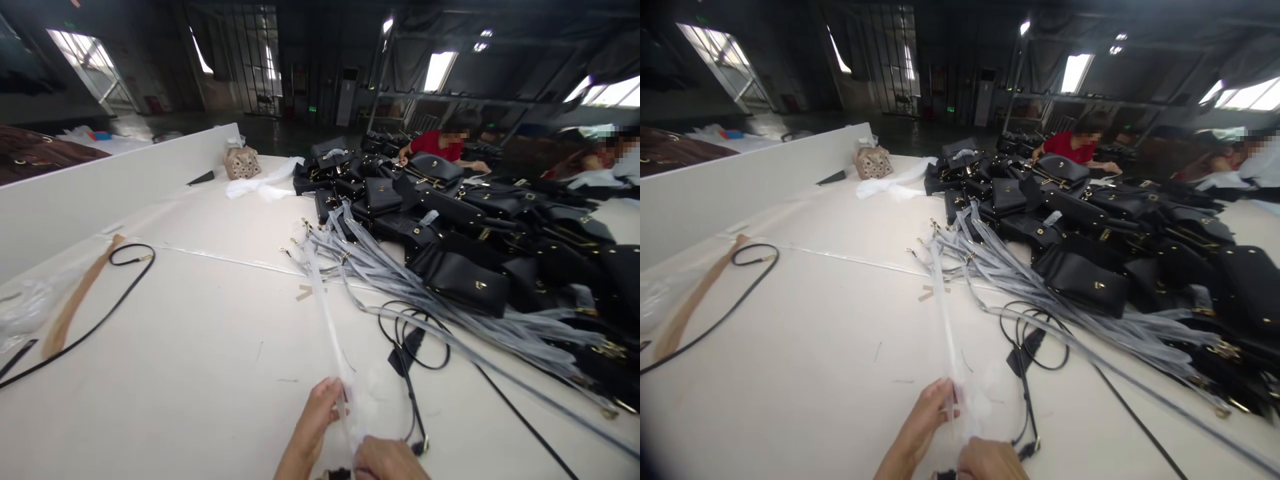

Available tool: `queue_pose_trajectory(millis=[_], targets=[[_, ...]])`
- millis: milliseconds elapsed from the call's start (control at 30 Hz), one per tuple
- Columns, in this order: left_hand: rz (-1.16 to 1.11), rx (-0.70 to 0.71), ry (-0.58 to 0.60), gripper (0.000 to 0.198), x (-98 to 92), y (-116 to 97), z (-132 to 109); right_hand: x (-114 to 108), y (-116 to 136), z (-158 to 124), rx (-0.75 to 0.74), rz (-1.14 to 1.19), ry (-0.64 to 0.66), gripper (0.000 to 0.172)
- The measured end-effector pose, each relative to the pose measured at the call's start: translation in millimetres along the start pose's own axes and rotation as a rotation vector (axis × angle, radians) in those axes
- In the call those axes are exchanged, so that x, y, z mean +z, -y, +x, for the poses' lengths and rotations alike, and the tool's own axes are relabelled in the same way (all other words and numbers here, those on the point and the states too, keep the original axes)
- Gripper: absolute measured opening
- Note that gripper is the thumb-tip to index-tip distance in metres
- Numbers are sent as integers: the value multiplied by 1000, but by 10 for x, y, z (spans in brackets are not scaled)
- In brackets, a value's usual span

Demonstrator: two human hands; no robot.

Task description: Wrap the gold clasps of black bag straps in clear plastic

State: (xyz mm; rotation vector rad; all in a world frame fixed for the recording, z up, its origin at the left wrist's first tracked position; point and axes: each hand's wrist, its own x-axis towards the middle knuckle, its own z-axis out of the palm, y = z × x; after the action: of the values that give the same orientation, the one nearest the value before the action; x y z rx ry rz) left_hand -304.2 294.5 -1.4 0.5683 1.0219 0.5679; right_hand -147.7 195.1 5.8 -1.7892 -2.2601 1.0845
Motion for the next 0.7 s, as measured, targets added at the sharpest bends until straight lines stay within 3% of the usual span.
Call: queue_pose_trajectory(millis=[100,200,267,400,533,600,700], targets=[[-115,45,-122,48,-81,85,-165,-56,-39,-305,-39,-75,-46,11],[-284,81,-266,20,-159,146,-413,-229,-173,-682,-66,14,-109,18],[-419,114,-331,9,-129,201,-668,-316,-343,-956,-55,79,-83,23],[-679,276,-390,20,96,412,-1343,-378,-868,-1540,-84,175,-25,28],[-1009,475,-434,13,313,785,-1973,-433,-1514,-2138,-86,180,-27,28],[-1045,538,-470,29,402,974,-2202,-463,-1822,-2397,-42,189,-11,29],[-1085,572,-513,28,561,1189,-2446,-468,-2230,-2681,62,270,42,31]])
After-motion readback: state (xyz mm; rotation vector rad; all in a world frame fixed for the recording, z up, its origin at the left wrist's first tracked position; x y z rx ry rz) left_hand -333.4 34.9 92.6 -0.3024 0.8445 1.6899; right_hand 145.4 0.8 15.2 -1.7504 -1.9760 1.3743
